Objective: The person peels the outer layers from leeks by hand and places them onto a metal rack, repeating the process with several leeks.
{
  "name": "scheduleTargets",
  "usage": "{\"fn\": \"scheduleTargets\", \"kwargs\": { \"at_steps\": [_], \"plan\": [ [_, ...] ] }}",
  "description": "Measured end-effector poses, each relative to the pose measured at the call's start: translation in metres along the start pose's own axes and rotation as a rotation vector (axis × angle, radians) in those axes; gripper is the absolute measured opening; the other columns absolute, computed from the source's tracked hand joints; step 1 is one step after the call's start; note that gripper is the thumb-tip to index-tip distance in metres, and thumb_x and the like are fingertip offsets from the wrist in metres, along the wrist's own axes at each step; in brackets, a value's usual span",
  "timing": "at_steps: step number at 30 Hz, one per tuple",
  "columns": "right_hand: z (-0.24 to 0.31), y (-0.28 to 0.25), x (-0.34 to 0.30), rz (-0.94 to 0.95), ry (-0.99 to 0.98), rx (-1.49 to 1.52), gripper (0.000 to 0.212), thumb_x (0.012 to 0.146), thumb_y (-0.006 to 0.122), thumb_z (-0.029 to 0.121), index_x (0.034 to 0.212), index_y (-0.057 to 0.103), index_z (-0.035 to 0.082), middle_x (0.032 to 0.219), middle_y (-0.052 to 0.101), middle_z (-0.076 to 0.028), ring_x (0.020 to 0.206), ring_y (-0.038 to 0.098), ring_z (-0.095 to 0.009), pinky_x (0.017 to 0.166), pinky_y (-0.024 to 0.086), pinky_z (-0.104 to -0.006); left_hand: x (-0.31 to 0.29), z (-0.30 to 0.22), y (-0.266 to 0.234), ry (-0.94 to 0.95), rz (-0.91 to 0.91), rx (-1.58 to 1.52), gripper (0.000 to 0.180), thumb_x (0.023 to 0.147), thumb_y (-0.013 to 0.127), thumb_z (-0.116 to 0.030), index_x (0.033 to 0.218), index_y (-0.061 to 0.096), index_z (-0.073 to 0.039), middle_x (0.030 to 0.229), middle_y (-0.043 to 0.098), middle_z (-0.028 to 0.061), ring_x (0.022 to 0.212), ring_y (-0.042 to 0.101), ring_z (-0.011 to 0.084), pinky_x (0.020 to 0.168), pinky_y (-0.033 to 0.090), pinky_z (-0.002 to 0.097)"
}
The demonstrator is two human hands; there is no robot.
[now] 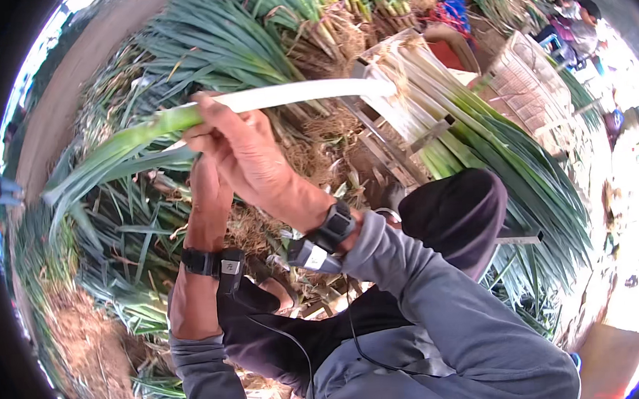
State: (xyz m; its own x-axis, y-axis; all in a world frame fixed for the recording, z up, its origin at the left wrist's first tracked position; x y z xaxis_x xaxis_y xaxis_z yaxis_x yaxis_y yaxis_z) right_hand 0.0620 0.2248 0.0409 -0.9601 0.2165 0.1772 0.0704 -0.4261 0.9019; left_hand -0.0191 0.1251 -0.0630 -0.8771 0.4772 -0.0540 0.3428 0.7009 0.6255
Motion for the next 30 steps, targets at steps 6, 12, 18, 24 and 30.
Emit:
{"fn": "scheduleTargets", "kwargs": {
  "at_steps": [6, 12, 18, 24, 30],
  "plan": [
    [0.136, -0.004, 0.036, -0.015, -0.473, -0.619, 0.019, 0.094, 0.063, 0.018, 0.104, 0.064, 0.002, 0.082, 0.068, -0.007, 0.070, 0.066, -0.014, 0.062, 0.055, -0.0318, 0.013, 0.011, -0.043, -0.191, -0.317, 0.222, 0.014, 0.094, 0.061, -0.012, 0.095, 0.062, 0.001, 0.075, 0.059, 0.0026, 0.059, 0.048, 0.0090, 0.053, 0.041, 0.0231],
    [0.407, -0.004, -0.017, -0.296, -0.768, -1.659, 0.027, 0.090, 0.069, 0.024, 0.080, 0.067, -0.001, 0.067, 0.061, -0.002, 0.057, 0.055, -0.012, 0.051, 0.040, -0.0273, -0.012, 0.015, -0.012, -0.479, -0.097, 0.869, 0.018, 0.094, 0.060, -0.019, 0.101, 0.060, -0.002, 0.076, 0.063, 0.0022, 0.057, 0.055, 0.0082, 0.049, 0.045, 0.0238],
    [0.576, -0.058, -0.081, 0.114, -1.195, -3.233, 0.026, 0.090, 0.065, 0.021, 0.100, 0.060, -0.003, 0.070, 0.058, -0.008, 0.065, 0.057, -0.017, 0.058, 0.045, -0.0360, -0.025, 0.040, 0.011, -0.649, 0.115, 1.056, 0.055, 0.095, 0.064, -0.034, 0.138, 0.050, -0.002, 0.099, 0.063, 0.0026, 0.077, 0.060, 0.0109, 0.074, 0.052, 0.0278],
    [0.544, -0.202, -0.132, -0.240, 0.196, -3.004, 0.028, 0.079, 0.069, 0.027, 0.100, 0.070, 0.009, 0.089, 0.070, -0.016, 0.082, 0.068, -0.035, 0.074, 0.053, -0.0474, -0.023, 0.022, 0.047, -0.510, 0.123, 0.865, 0.052, 0.098, 0.060, -0.034, 0.138, 0.050, -0.003, 0.106, 0.064, 0.0056, 0.085, 0.061, 0.0105, 0.081, 0.053, 0.0284],
    [0.515, -0.302, -0.137, -0.093, 0.508, -2.832, 0.029, 0.079, 0.064, 0.021, 0.090, 0.065, -0.005, 0.091, 0.065, -0.028, 0.087, 0.063, -0.043, 0.082, 0.049, -0.0506, -0.036, 0.002, 0.101, -0.530, 0.247, 0.955, 0.050, 0.098, 0.059, -0.031, 0.138, 0.050, -0.001, 0.107, 0.065, 0.0073, 0.087, 0.061, 0.0123, 0.082, 0.053, 0.0296]
  ]
}}
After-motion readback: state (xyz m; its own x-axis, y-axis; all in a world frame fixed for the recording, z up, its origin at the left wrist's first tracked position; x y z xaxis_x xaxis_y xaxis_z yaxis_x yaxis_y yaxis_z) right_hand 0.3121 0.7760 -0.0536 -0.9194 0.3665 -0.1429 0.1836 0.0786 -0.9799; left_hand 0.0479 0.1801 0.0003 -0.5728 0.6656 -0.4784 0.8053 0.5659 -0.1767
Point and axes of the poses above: each hand's wrist, its own x-axis towards the middle knuckle, its own y-axis out of the palm, z = x × y, the point moved 1 cm from there along x, towards the middle knuckle
